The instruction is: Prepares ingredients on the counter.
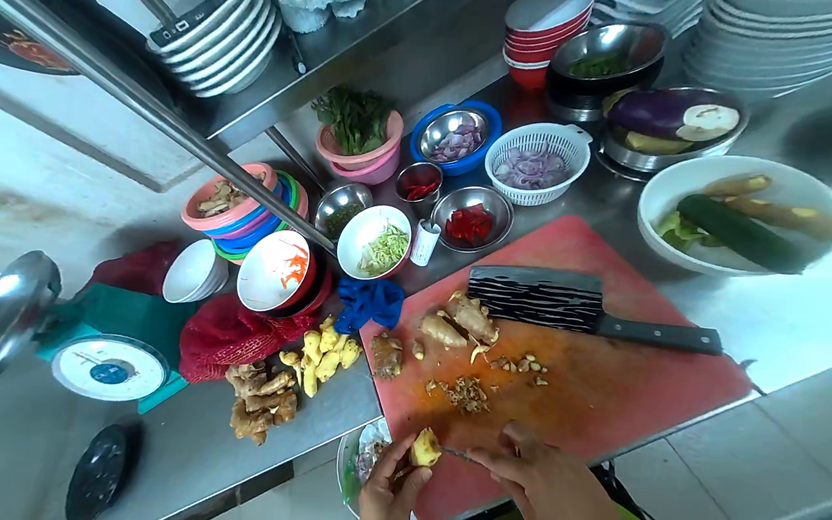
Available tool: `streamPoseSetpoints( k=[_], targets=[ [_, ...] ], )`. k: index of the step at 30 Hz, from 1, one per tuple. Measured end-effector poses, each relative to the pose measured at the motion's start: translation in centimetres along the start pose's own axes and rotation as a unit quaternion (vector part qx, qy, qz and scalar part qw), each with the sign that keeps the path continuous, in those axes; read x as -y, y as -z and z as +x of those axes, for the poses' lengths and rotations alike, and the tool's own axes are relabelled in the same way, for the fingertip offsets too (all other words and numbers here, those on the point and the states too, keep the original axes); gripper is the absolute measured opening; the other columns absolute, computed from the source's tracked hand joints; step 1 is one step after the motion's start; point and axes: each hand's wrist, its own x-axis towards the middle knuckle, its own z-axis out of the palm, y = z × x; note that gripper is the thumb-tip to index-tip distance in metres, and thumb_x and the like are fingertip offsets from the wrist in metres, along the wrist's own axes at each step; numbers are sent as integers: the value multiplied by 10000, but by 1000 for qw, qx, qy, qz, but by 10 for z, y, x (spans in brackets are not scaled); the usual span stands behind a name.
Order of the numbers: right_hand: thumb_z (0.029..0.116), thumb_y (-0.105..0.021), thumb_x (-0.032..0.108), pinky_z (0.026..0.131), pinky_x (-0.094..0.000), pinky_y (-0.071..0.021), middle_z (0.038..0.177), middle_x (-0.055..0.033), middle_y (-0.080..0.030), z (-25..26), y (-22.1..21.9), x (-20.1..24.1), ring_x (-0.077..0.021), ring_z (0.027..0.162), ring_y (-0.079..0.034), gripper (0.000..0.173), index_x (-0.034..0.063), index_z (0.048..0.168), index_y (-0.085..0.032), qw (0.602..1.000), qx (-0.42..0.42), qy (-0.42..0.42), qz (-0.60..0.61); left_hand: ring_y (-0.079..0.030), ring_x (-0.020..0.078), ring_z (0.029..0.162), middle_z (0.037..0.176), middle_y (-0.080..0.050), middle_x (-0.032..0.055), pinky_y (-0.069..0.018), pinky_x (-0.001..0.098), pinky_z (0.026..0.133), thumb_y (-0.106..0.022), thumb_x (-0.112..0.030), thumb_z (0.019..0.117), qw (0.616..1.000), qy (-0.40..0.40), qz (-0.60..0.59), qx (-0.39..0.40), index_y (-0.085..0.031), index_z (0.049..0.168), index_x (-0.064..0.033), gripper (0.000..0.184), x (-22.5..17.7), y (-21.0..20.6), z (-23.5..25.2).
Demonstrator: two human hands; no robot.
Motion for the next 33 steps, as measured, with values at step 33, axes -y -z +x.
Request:
streamPoseSetpoints(
  k=[33],
  targets=[
    [1045,-566,195,738,-529,-597,1198,-271,-659,8,-13,15,-421,927,-716,330,158,1341,-707,996,-41,-76,7,-729,142,808,911,-725,93,-615,301,796,-537,-29,1032,960,207,-166,-89,-566,1248,110,259,-42,-8,0]
  ],
)
